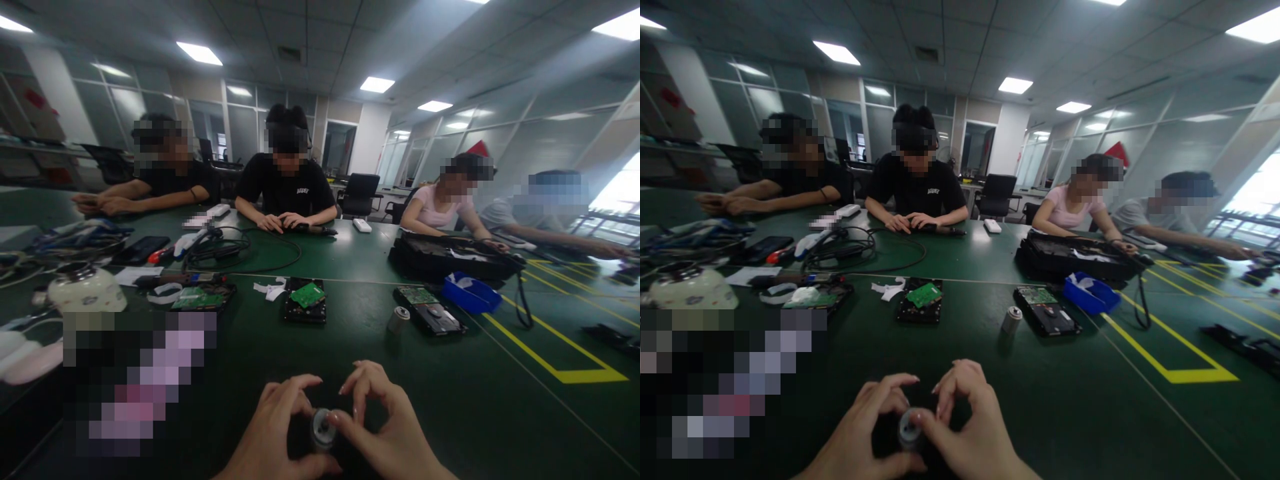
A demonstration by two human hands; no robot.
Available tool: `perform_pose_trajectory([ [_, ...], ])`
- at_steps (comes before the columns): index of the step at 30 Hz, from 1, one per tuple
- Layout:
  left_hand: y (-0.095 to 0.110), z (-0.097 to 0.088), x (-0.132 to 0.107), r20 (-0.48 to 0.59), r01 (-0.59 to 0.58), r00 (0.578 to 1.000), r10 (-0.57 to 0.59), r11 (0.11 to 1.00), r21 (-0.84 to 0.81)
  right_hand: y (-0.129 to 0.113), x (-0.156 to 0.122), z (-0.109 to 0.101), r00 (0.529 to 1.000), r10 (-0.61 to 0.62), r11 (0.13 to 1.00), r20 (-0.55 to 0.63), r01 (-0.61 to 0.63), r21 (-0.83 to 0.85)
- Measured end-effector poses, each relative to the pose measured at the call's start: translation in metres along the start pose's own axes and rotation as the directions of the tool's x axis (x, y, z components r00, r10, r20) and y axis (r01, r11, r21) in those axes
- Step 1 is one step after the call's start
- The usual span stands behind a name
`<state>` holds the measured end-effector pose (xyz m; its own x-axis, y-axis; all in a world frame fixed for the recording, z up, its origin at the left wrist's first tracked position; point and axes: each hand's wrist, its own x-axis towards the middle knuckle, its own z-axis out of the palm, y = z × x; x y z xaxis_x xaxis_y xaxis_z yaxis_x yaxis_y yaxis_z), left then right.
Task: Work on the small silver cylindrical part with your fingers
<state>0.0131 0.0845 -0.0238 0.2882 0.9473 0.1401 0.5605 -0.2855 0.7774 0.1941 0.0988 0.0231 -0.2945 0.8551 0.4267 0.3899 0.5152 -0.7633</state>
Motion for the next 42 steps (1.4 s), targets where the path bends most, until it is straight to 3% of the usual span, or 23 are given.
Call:
perform_pose_trajectory([
  [3,-0.002,0.001,-0.001,-0.001,-0.014,1.0,0.014,1.0,0.001,-0.001,0.0,0.0,0.999,-0.026,0.998,0.023,0.025,0.053],
  [8,-0.001,0.0,-0.001,-0.007,-0.03,1.0,0.03,1.0,0.005,-0.004,-0.002,0.005,0.983,-0.05,0.995,0.178,0.034,0.095],
  [12,-0.002,0.0,0.0,-0.009,-0.01,1.0,0.01,1.0,-0.009,0.002,0.002,0.003,0.997,-0.052,0.993,0.059,0.045,0.108],
  [15,-0.006,0.002,0.0,-0.019,-0.001,1.0,0.001,1.0,-0.015,0.018,0.012,-0.006,0.996,0.04,0.996,-0.085,-0.034,0.08],
  [18,-0.009,0.003,0.0,-0.019,0.0,1.0,-0.001,1.0,-0.028,0.045,0.022,-0.017,0.979,0.157,0.988,-0.131,-0.155,0.025],
  [22,-0.007,0.002,0.0,-0.007,0.011,1.0,-0.011,0.999,-0.031,0.078,0.025,-0.024,0.978,0.204,0.977,-0.033,-0.205,-0.063],
  [25,-0.007,0.001,0.0,-0.015,-0.004,1.0,0.004,1.0,-0.022,0.084,0.024,-0.026,0.979,0.204,0.975,-0.017,-0.204,-0.085],
  [31,-0.011,0.004,-0.001,-0.04,-0.046,0.998,0.045,0.999,-0.016,0.047,0.022,-0.017,0.979,0.197,0.978,-0.054,-0.193,0.078],
  [37,-0.006,0.003,-0.003,-0.059,-0.031,0.998,0.03,0.999,-0.016,0.003,0.005,0.0,0.986,0.069,0.981,0.152,-0.095,0.172],
  [42,-0.01,0.006,-0.003,-0.071,-0.045,0.997,0.044,0.999,-0.018,-0.003,0.001,0.004,0.981,0.095,0.975,0.168,-0.126,0.185],
])
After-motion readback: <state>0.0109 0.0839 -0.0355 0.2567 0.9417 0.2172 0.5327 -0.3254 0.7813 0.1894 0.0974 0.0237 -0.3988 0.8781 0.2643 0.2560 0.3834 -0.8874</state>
